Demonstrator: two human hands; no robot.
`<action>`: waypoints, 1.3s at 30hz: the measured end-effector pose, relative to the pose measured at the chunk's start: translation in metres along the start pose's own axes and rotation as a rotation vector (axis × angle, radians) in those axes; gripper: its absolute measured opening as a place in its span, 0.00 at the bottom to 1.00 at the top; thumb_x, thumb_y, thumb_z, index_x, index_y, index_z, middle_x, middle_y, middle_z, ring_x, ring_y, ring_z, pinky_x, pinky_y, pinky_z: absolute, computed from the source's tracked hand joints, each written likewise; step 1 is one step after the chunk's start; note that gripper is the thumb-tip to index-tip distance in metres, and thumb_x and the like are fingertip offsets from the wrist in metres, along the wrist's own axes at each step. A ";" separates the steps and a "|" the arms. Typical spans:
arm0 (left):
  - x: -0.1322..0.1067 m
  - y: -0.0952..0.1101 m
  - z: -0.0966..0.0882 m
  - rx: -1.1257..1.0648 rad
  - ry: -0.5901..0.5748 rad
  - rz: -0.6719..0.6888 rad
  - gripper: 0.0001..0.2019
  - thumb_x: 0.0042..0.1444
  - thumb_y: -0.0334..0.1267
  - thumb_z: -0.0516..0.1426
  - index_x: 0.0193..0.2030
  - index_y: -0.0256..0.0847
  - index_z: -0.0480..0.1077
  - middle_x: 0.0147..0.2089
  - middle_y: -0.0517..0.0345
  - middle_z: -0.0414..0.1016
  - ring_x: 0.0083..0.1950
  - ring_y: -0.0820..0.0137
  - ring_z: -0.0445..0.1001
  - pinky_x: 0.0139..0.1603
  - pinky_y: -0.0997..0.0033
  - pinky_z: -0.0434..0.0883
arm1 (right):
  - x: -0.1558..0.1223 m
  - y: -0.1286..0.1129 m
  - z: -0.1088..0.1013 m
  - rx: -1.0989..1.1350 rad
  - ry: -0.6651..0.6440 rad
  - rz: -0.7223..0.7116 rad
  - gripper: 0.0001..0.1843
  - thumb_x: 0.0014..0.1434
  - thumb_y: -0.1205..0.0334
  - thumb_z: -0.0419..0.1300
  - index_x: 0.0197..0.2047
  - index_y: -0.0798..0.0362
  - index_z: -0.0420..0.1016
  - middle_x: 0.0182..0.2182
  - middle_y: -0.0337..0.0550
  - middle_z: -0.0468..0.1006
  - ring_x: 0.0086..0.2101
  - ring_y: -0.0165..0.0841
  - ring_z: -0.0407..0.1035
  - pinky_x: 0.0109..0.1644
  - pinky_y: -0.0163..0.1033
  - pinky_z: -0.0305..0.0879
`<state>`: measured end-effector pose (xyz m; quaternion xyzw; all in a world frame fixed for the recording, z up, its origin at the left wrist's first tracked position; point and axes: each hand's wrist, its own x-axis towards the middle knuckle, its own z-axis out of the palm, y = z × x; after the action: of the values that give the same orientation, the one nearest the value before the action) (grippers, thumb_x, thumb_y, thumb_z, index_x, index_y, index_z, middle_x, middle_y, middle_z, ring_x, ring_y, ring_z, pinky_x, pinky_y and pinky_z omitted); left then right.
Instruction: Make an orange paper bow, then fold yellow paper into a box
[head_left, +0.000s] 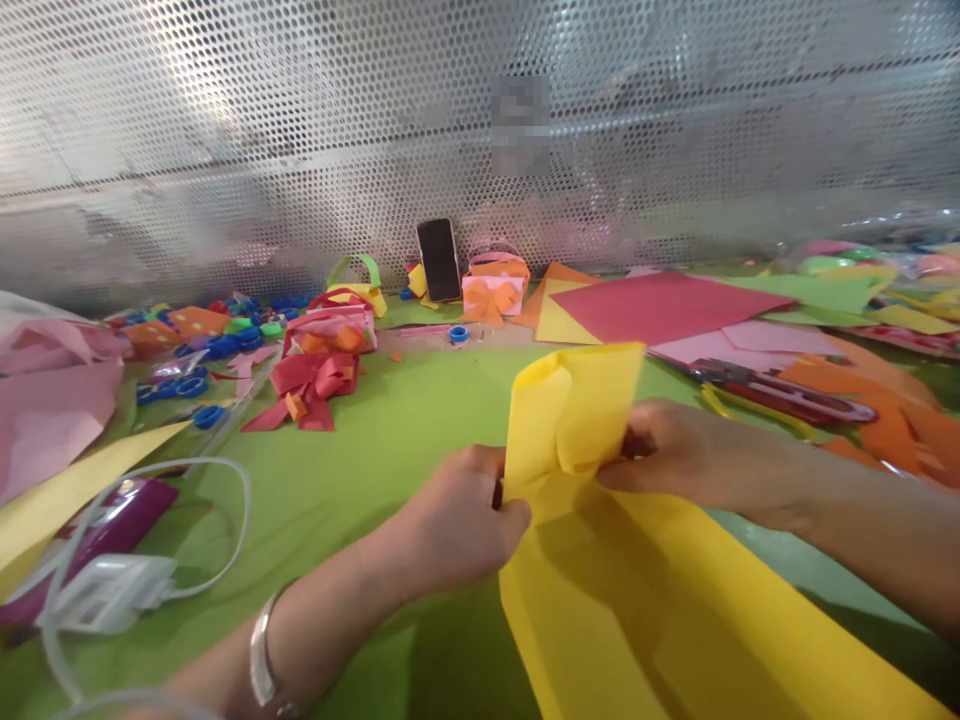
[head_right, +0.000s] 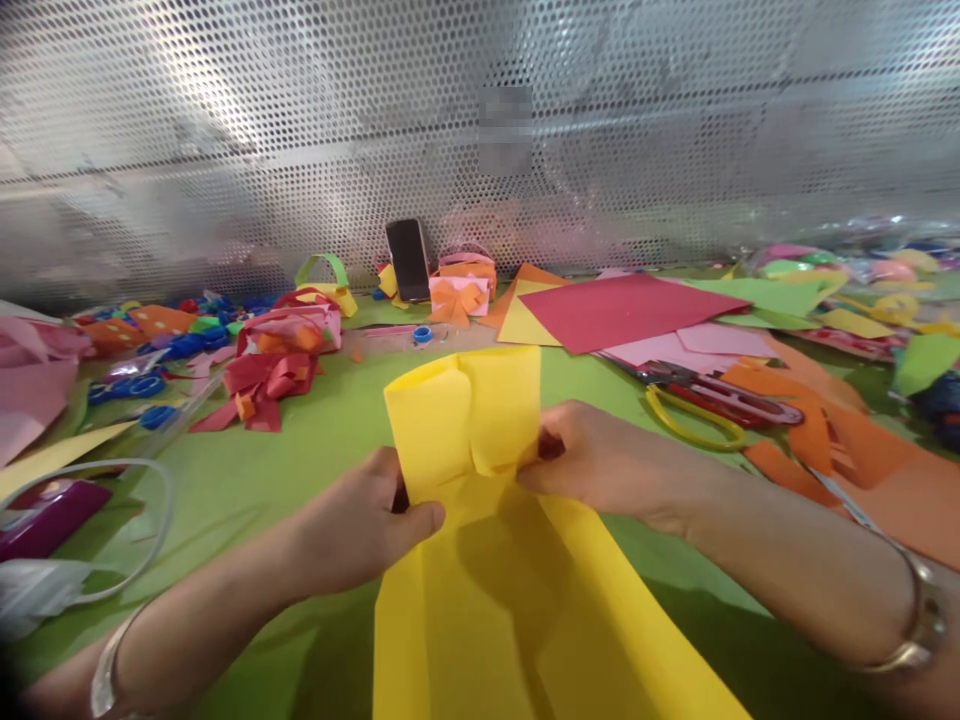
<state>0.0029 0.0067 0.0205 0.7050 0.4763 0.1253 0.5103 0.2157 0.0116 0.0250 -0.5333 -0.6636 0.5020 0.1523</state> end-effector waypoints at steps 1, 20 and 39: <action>-0.001 0.002 0.001 0.018 0.009 0.004 0.07 0.45 0.30 0.52 0.31 0.39 0.70 0.24 0.63 0.66 0.24 0.74 0.62 0.24 0.77 0.58 | 0.000 -0.001 -0.002 -0.113 0.024 0.003 0.12 0.49 0.61 0.58 0.37 0.53 0.77 0.37 0.41 0.81 0.39 0.40 0.74 0.36 0.36 0.67; -0.002 0.010 -0.002 0.250 0.230 -0.045 0.20 0.53 0.37 0.52 0.16 0.42 0.47 0.17 0.68 0.44 0.19 0.79 0.43 0.19 0.72 0.42 | -0.002 -0.001 0.005 -0.251 0.139 -0.048 0.08 0.48 0.57 0.58 0.31 0.49 0.76 0.26 0.37 0.77 0.30 0.36 0.70 0.29 0.35 0.62; -0.001 0.005 -0.007 -0.165 0.026 -0.099 0.01 0.42 0.30 0.57 0.24 0.37 0.67 0.24 0.66 0.64 0.25 0.78 0.59 0.24 0.78 0.57 | -0.009 -0.008 0.012 -0.005 -0.126 0.023 0.12 0.49 0.67 0.56 0.37 0.52 0.78 0.38 0.40 0.83 0.41 0.42 0.75 0.39 0.36 0.68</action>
<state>0.0003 0.0103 0.0278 0.6345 0.5051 0.1477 0.5661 0.2056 -0.0014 0.0296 -0.5085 -0.6669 0.5348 0.1034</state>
